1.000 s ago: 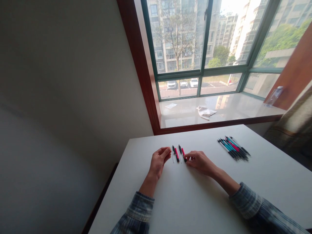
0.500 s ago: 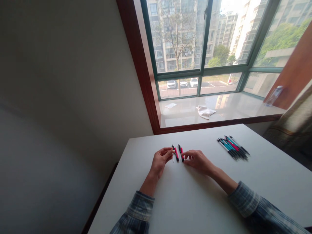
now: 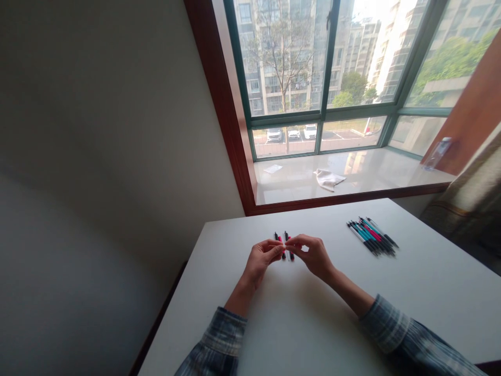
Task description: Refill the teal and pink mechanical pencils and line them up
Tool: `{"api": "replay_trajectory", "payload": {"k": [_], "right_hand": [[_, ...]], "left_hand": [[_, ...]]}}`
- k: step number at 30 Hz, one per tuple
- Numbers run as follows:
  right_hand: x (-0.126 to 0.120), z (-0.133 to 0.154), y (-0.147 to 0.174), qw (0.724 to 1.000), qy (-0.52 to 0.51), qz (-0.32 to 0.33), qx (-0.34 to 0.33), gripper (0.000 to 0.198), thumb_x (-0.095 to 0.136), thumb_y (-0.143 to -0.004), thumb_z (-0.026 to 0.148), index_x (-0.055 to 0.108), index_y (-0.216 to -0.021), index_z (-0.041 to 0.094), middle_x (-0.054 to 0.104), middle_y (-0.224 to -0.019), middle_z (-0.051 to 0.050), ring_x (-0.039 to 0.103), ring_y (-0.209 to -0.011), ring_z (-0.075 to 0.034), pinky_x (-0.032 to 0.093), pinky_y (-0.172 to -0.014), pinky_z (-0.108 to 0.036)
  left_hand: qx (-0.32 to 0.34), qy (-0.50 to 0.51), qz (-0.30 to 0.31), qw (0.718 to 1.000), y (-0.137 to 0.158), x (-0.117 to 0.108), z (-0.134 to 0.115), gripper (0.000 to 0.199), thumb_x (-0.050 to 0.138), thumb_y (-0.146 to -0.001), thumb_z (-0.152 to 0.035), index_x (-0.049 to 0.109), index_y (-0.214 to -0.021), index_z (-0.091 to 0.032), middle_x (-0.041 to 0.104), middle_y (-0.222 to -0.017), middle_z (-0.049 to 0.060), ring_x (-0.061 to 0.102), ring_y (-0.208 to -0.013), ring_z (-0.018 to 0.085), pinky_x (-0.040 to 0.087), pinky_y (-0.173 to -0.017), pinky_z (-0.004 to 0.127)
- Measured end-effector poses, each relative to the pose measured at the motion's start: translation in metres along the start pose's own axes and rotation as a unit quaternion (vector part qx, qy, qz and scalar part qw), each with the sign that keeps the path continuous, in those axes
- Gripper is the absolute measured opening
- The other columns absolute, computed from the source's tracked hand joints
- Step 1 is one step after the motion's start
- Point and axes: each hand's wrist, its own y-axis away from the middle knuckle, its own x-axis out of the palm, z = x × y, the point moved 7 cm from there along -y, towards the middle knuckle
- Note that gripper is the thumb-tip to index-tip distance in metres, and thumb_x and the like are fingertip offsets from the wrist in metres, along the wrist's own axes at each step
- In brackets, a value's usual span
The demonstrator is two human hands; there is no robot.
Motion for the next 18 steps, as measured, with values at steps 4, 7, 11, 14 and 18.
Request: {"api": "replay_trajectory", "payload": {"k": [4,7,11,14,18], "right_hand": [[0.001,-0.01,-0.002,0.998,-0.048,-0.011,0.042,0.018,0.074,-0.09,0.039,0.08,-0.088,0.022,0.078,-0.083,-0.005,0.069,-0.073,-0.02,0.055,-0.074,-0.033],[0.007,-0.016,-0.001,0.989,-0.123,-0.005,0.08,0.022,0.074,-0.088,0.042,0.08,-0.091,0.02,0.078,-0.085,-0.006,0.072,-0.079,-0.022,0.059,-0.076,-0.035],[0.014,-0.017,-0.003,0.982,-0.169,0.01,0.088,0.024,0.074,-0.088,0.043,0.079,-0.093,0.02,0.079,-0.087,-0.006,0.073,-0.081,-0.023,0.06,-0.075,-0.036],[0.001,-0.02,-0.012,0.993,-0.11,-0.03,0.044,0.02,0.071,-0.092,0.039,0.078,-0.094,0.021,0.078,-0.09,-0.006,0.072,-0.083,-0.023,0.06,-0.078,-0.037],[-0.013,-0.023,-0.028,0.994,0.079,-0.011,-0.073,0.016,0.065,-0.098,0.032,0.078,-0.095,0.023,0.076,-0.09,-0.006,0.068,-0.083,-0.023,0.056,-0.08,-0.038]], "left_hand": [[-0.001,0.008,0.004,1.0,0.001,0.003,-0.002,0.032,0.092,-0.066,-0.038,0.078,-0.083,-0.015,0.075,-0.084,0.007,0.065,-0.078,0.016,0.051,-0.082,0.031],[0.0,0.023,0.008,1.0,0.002,0.006,-0.004,0.03,0.092,-0.067,-0.037,0.078,-0.082,-0.015,0.074,-0.083,0.006,0.065,-0.077,0.016,0.052,-0.081,0.031],[-0.003,0.033,0.011,0.999,0.004,0.006,-0.005,0.033,0.091,-0.068,-0.038,0.077,-0.086,-0.015,0.074,-0.084,0.007,0.065,-0.076,0.015,0.052,-0.079,0.029],[0.011,0.009,-0.023,1.0,0.003,-0.002,-0.007,0.05,0.088,-0.071,-0.043,0.073,-0.112,-0.018,0.075,-0.087,0.007,0.064,-0.067,0.013,0.053,-0.073,0.029],[0.042,-0.024,-0.121,0.991,0.0,-0.023,-0.012,0.063,0.082,-0.075,-0.051,0.065,-0.128,-0.022,0.075,-0.094,0.006,0.059,-0.058,0.01,0.051,-0.065,0.027]]}}
